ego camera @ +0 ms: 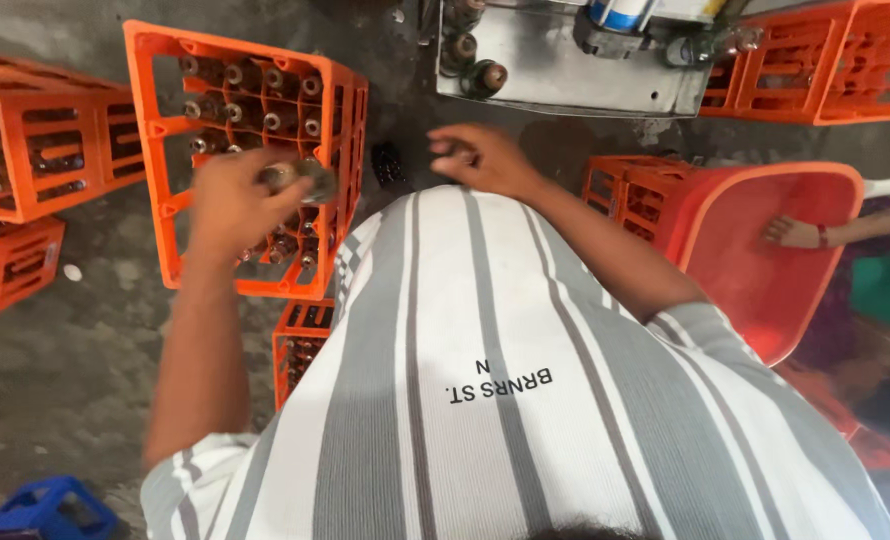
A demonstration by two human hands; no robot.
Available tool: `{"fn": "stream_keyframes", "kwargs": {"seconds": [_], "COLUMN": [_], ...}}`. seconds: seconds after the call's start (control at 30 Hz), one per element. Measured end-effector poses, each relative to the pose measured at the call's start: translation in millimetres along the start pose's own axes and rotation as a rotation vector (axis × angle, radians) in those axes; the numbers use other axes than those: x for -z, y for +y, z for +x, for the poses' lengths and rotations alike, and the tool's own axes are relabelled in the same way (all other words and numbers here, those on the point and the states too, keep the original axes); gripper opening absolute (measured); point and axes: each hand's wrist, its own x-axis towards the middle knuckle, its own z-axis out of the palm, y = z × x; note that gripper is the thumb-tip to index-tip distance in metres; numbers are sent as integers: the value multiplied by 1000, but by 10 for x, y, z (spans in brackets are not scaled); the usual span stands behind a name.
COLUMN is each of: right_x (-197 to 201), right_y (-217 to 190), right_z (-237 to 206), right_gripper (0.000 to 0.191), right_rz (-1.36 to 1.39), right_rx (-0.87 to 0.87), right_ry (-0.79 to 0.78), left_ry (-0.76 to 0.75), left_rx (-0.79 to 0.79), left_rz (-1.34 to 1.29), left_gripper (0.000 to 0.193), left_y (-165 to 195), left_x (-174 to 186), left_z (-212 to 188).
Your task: The person repeatedly picks up empty glass bottles from orange crates, places them under a filling machine nozzle, and then moves the filled bottles into a red basin. The process is repeated continuously throughout the clip.
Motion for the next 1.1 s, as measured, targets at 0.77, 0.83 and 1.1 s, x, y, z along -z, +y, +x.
{"fn": "stream_keyframes", "kwargs": {"seconds": [0.77, 0.83, 1.1], "right_x": [712, 742, 801], "right_y": [993, 955, 870], "right_z": [180, 241, 250], "right_gripper": [52, 50, 48], "right_rz": [-362, -342, -279], "right_rx": [37, 21, 45], "right_ry": [556, 533, 502], "left_ry": [113, 128, -110], "left_rx": [526, 713, 580], "left_rz": [-570, -624, -38], "left_gripper": [37, 41, 55], "left_y": [-951, -1015, -990], "left_x": [-1457, -1516, -1667], "left_z": [115, 22, -23]}}
